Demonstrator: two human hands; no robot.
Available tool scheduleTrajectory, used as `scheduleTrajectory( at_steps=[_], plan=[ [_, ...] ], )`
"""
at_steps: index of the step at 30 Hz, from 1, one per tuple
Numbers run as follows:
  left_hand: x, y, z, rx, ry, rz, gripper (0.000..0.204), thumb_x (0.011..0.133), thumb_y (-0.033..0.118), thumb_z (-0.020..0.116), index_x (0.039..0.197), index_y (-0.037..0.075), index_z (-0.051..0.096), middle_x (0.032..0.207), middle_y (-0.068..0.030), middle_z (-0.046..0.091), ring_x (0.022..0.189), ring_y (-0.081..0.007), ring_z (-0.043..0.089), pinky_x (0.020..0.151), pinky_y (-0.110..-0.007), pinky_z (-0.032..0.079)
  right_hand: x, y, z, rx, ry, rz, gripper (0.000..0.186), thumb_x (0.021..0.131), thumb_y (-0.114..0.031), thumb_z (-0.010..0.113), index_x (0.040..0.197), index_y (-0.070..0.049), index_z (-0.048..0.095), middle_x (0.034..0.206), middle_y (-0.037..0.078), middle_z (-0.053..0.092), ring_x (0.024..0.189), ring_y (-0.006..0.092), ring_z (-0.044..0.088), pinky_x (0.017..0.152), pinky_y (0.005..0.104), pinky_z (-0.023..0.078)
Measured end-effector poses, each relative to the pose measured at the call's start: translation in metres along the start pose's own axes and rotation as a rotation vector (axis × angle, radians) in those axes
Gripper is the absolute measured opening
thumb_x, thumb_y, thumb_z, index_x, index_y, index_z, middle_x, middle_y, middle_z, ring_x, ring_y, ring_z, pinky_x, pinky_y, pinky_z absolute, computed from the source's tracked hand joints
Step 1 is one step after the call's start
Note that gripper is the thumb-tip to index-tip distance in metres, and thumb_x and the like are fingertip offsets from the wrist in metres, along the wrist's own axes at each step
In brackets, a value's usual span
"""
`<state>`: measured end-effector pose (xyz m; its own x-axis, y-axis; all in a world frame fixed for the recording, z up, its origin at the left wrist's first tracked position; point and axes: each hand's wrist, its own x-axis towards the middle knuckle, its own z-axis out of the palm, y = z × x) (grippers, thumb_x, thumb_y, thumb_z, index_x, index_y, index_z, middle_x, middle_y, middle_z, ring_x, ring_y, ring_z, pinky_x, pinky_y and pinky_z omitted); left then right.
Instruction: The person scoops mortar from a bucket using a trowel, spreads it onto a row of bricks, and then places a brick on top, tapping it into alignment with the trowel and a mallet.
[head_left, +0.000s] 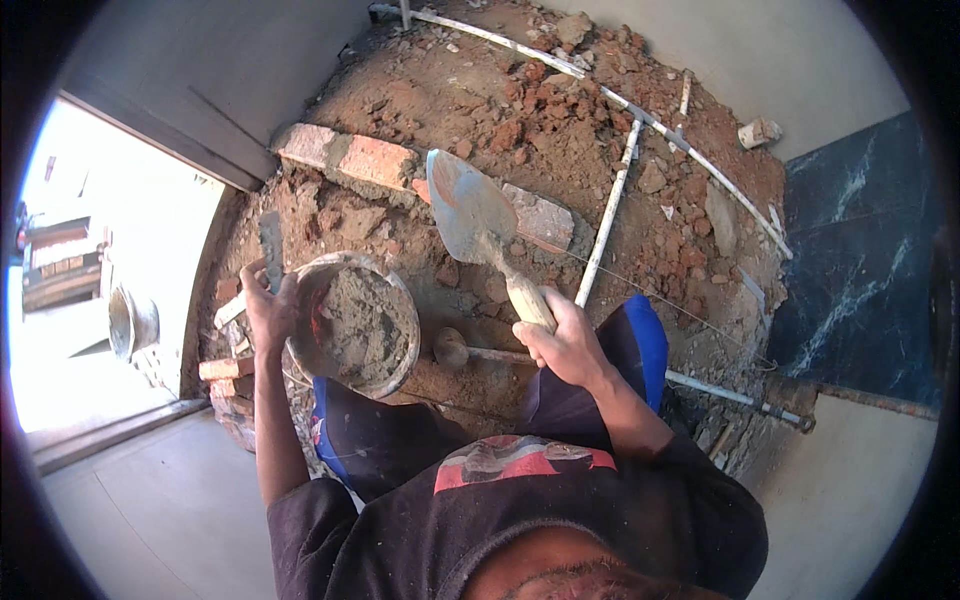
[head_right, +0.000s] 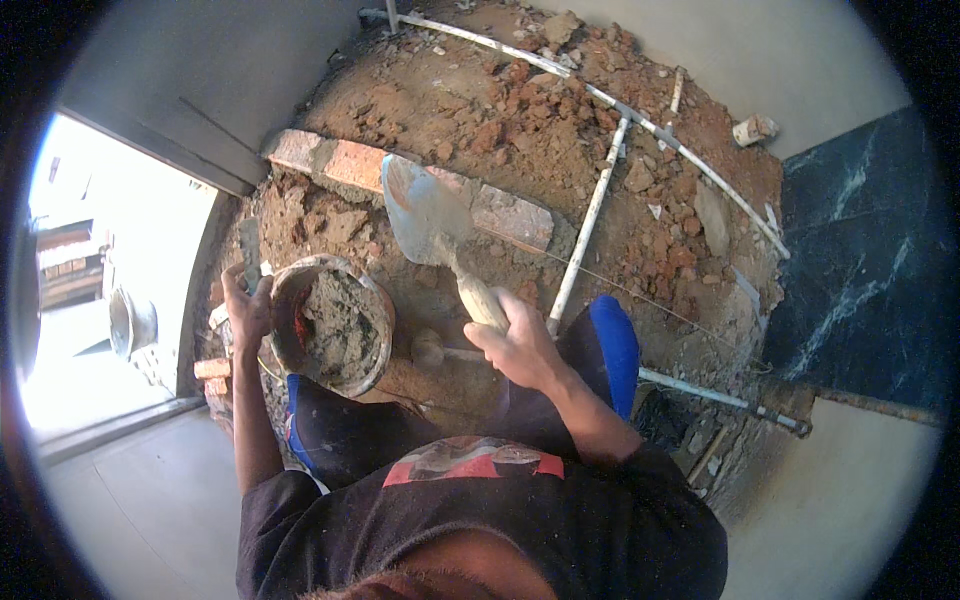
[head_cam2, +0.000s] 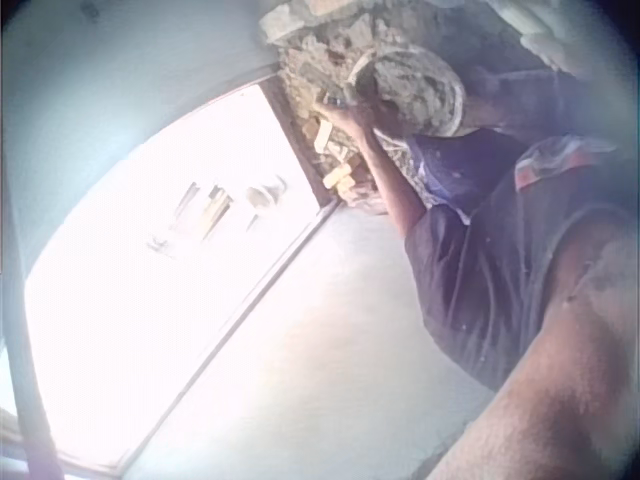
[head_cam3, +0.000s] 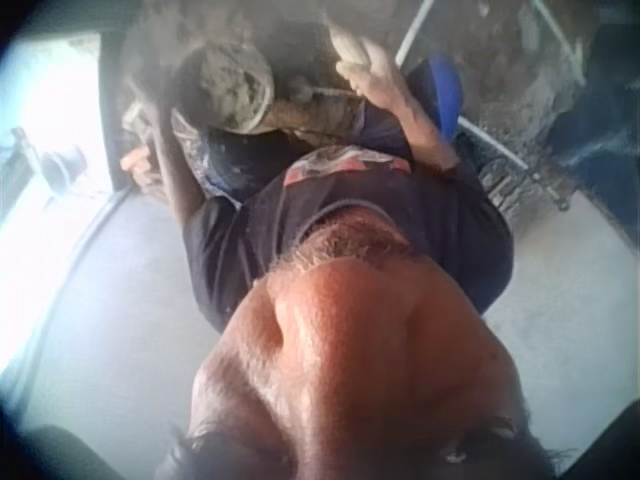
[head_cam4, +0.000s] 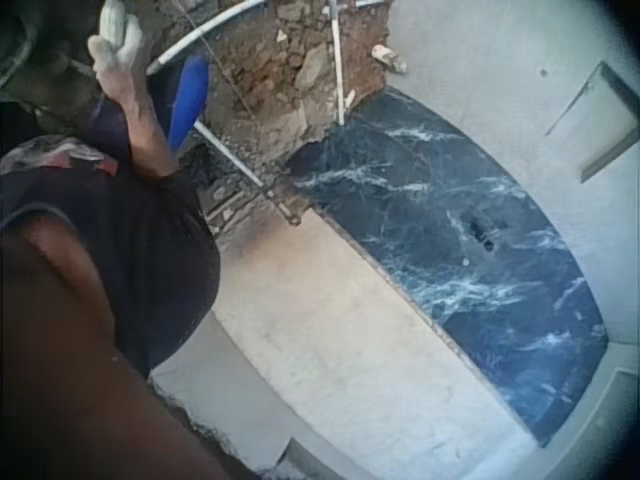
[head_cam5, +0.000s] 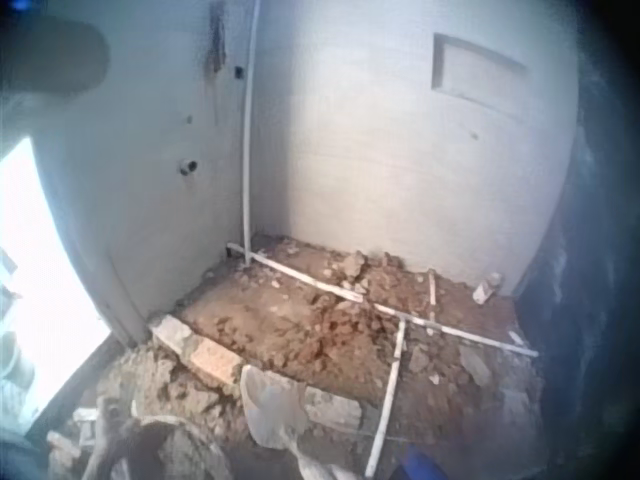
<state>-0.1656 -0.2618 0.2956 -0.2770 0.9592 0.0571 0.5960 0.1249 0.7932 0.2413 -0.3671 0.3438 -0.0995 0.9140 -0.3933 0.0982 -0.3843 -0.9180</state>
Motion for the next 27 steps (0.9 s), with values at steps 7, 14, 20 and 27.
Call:
scheduleTrajectory(
  at_steps=[7,14,20,27],
  plan=[
    [-0.056,-0.085,-0.047,-0.065,0.385,-0.271,0.039,0.084,0.015,0.071,0.111,-0.003,0.05,0.078,-0.0084,0.06,0.055,-0.0143,0.054,0.047,-0.03,0.044,-0.027,0.009,0.009,0.036,-0.016,-0.073,0.037,0.087,-0.022,0.067,0.114,0.002,0.055,0.077,0.002,0.058,0.058,0.0069,0.053,0.05,0.0252,0.045],
    [-0.145,-0.239,-0.047,-0.027,0.548,-0.605,0.021,0.079,0.01,0.069,0.09,-0.004,0.057,0.071,-0.0103,0.061,0.056,-0.0177,0.057,0.049,-0.034,0.046,-0.038,0.004,0.009,0.064,-0.03,-0.089,0.038,0.088,-0.023,0.066,0.115,0.002,0.054,0.075,0.0,0.057,0.057,0.0055,0.052,0.049,0.0237,0.044],
    [-0.206,-0.272,-0.02,0.319,0.306,-0.738,0.025,0.08,0.017,0.069,0.087,-0.005,0.06,0.069,-0.0106,0.062,0.061,-0.0197,0.061,0.052,-0.036,0.047,-0.044,0.006,0.009,0.064,-0.045,-0.096,0.039,0.089,-0.023,0.067,0.117,0.001,0.052,0.074,0.0,0.056,0.054,0.0042,0.05,0.046,0.0214,0.043],
    [-0.173,-0.289,-0.012,0.432,0.139,-0.229,0.037,0.086,0.031,0.062,0.097,-0.004,0.061,0.08,-0.0104,0.063,0.076,-0.0204,0.063,0.065,-0.038,0.048,-0.052,0.013,0.006,0.055,-0.023,-0.092,0.034,0.091,-0.022,0.066,0.116,-0.002,0.054,0.075,-0.001,0.056,0.054,0.0031,0.049,0.046,0.0206,0.042]
  ],
)
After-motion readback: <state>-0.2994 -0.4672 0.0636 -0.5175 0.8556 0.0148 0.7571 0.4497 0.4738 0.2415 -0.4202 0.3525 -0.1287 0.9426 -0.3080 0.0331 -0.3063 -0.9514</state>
